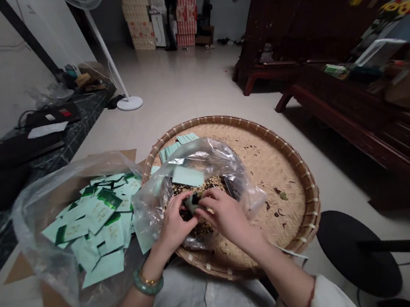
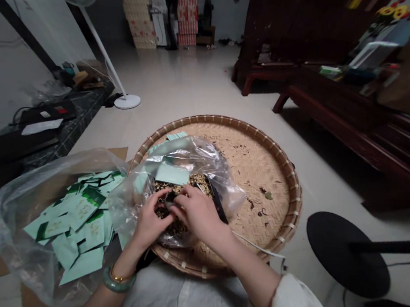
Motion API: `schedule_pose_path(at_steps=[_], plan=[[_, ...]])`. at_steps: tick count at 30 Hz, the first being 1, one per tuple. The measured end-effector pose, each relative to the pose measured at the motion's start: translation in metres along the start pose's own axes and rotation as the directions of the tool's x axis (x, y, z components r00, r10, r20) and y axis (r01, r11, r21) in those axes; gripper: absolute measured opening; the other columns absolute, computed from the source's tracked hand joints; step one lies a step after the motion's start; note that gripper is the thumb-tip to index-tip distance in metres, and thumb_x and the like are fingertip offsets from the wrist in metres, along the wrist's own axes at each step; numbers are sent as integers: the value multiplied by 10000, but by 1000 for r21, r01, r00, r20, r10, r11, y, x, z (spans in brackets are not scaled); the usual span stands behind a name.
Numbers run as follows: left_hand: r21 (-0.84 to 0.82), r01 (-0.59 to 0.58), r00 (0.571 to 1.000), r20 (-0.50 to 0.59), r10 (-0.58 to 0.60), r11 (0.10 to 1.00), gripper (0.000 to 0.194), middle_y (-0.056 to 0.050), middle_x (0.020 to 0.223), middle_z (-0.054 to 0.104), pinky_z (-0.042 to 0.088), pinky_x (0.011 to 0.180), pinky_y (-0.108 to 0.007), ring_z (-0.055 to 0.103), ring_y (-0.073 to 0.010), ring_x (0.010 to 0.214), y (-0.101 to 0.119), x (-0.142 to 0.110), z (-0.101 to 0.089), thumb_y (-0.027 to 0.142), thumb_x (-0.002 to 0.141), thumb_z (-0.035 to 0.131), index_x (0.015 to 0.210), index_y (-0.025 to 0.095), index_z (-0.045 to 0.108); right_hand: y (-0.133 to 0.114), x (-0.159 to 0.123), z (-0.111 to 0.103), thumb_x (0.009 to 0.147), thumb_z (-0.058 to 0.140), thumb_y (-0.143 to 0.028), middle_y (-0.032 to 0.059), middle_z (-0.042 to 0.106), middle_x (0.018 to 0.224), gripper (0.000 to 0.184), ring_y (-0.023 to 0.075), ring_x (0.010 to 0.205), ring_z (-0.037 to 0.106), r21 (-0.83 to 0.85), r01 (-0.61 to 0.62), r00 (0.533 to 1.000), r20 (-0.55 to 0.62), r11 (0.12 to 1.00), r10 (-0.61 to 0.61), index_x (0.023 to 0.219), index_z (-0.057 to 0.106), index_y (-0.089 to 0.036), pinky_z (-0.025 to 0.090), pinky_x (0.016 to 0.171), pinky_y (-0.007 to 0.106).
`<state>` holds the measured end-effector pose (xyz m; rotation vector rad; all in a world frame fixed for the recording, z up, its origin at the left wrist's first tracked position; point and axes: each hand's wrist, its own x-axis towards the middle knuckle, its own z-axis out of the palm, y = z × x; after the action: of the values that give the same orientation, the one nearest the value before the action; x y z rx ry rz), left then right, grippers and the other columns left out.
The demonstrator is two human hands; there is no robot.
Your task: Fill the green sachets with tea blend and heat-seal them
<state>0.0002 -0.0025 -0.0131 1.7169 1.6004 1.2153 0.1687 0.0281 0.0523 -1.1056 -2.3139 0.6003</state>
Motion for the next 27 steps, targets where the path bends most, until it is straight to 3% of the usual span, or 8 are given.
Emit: schedule_pose_path(at_steps=[3, 5, 8, 11, 15, 20, 24, 27], plan=[[-44, 83, 996, 40, -81, 996, 599, -122, 1185, 614, 522, 768, -334, 611, -233, 999, -1, 2, -6, 211, 673, 718, 1247, 196, 549, 9, 1, -3, 910, 530, -212, 52, 625, 795, 166, 154, 729, 577, 125, -28, 999, -18, 992, 31, 798, 643, -163, 451, 659, 269], [-150, 187, 976, 141, -166, 971, 625, -121, 1161, 648, 525, 761, -337, 631, -232, 966, -3, 4, -13, 244, 650, 750, 1245, 189, 568, 14, 2, -12, 911, 531, -238, 32, 622, 758, 176, 138, 691, 559, 220, -70, 997, -16, 973, 75, 784, 630, -166, 432, 630, 253], [-347, 416, 887, 359, -291, 840, 509, -97, 948, 729, 541, 706, -334, 670, -212, 802, -4, 7, -22, 269, 618, 770, 1100, 143, 669, 21, 1, -28, 909, 526, -280, 18, 611, 728, 212, 124, 644, 534, 307, -150, 988, 85, 940, 130, 760, 626, -166, 407, 582, 238], [-419, 537, 826, 439, -355, 732, 412, -48, 719, 718, 530, 657, -297, 656, -171, 664, -3, 8, -26, 263, 572, 798, 949, 116, 720, 29, 0, -39, 895, 544, -321, 10, 589, 693, 251, 116, 624, 520, 350, -175, 979, 165, 920, 123, 715, 617, -162, 391, 567, 231], [-415, 526, 837, 409, -364, 743, 434, 37, 575, 621, 481, 581, -232, 579, -104, 548, 0, 9, -25, 236, 550, 808, 960, 126, 722, 36, -2, -40, 877, 569, -366, 1, 574, 671, 285, 104, 589, 500, 415, -200, 975, 174, 887, 139, 687, 616, -158, 371, 539, 224], [-375, 503, 840, 426, -337, 779, 406, 39, 569, 607, 463, 575, -233, 564, -107, 546, 4, 7, -22, 240, 577, 788, 961, 133, 708, 36, -1, -29, 811, 661, -392, 3, 627, 740, 220, 124, 672, 544, 412, -193, 978, 150, 891, 143, 779, 671, -175, 401, 599, 234], [-328, 496, 825, 466, -319, 804, 365, 18, 595, 635, 459, 592, -246, 578, -125, 568, 8, 4, -17, 233, 597, 768, 943, 135, 701, 35, 3, -11, 817, 651, -383, 0, 556, 671, 345, 118, 638, 513, 432, -173, 984, 35, 885, 175, 553, 610, -166, 387, 574, 238], [-327, 503, 816, 486, -314, 800, 354, 16, 594, 633, 459, 591, -250, 579, -129, 565, 9, 4, -15, 249, 599, 764, 929, 135, 702, 35, 4, -1, 823, 635, -353, 24, 584, 740, 297, 130, 684, 550, 542, -189, 967, -43, 819, 252, 590, 648, -169, 419, 591, 244]])
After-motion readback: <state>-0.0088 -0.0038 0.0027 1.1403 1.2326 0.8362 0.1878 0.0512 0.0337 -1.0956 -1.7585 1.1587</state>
